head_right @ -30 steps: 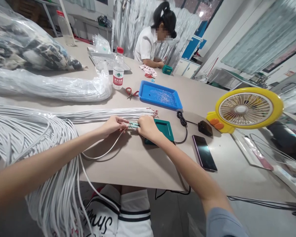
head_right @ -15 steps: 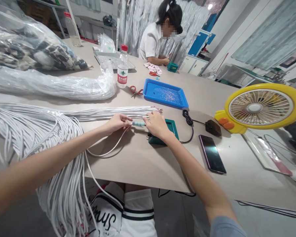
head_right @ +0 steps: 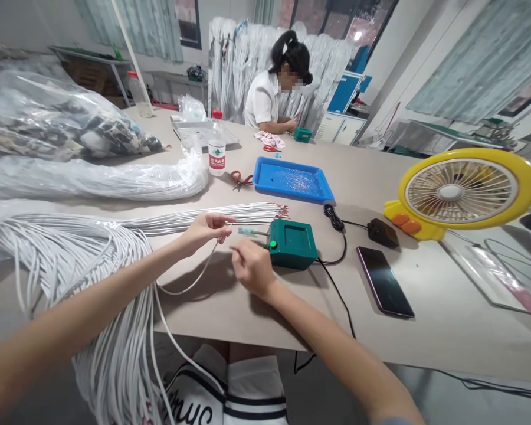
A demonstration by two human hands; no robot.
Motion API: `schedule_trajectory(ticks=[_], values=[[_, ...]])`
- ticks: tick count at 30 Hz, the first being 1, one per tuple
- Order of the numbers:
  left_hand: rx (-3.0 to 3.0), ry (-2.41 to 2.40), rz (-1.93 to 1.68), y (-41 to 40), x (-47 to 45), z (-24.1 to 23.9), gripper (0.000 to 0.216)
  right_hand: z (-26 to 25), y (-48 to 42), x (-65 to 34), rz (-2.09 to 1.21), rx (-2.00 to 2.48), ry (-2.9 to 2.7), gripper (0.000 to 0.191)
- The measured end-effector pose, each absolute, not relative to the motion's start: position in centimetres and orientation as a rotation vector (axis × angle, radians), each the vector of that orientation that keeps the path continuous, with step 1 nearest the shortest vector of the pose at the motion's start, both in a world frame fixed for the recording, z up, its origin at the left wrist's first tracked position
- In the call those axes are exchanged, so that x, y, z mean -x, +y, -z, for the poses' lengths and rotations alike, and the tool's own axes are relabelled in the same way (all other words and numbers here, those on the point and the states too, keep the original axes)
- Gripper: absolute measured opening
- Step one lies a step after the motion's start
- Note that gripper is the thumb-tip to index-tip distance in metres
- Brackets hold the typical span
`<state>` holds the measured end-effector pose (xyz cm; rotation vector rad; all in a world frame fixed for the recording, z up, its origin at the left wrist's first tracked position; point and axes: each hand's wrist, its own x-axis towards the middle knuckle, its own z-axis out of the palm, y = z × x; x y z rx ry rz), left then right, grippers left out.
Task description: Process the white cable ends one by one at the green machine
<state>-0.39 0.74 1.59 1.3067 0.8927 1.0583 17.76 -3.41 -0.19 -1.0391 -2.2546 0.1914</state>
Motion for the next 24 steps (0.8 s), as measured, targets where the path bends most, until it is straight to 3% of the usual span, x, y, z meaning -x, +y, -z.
schedule_trajectory(ticks=[7,9,14,19,24], values=[[-1.804,0.885,-1.272,-5.1,-2.3,-3.2,0.015,2.6,-3.8,-17.5,-0.287,0.971,-2.353,0.022],[-2.101,0.787,-1.313,-7.5,-3.6,-3.6,0.017,2.5,-3.7,-17.7,-0.302,0.853,-2.399,0.014],[-3.022,0.012,-0.916,-10.9,-5.6,-3.4,0.014,2.5,-3.9,-17.6,-0.308,0.625,-2.399,0.022],[-3.086,-0.023,-1.019,-12.8,-5.7,-3.1,0.015,2.4,-4.0,-17.7,-0.216,0.579,-2.429,0.021],[-3.093,0.039,-0.816,-15.6,-4.4,-2.0,0.019,2.4,-4.1,-17.7,-0.218,0.593,-2.456,0.021]])
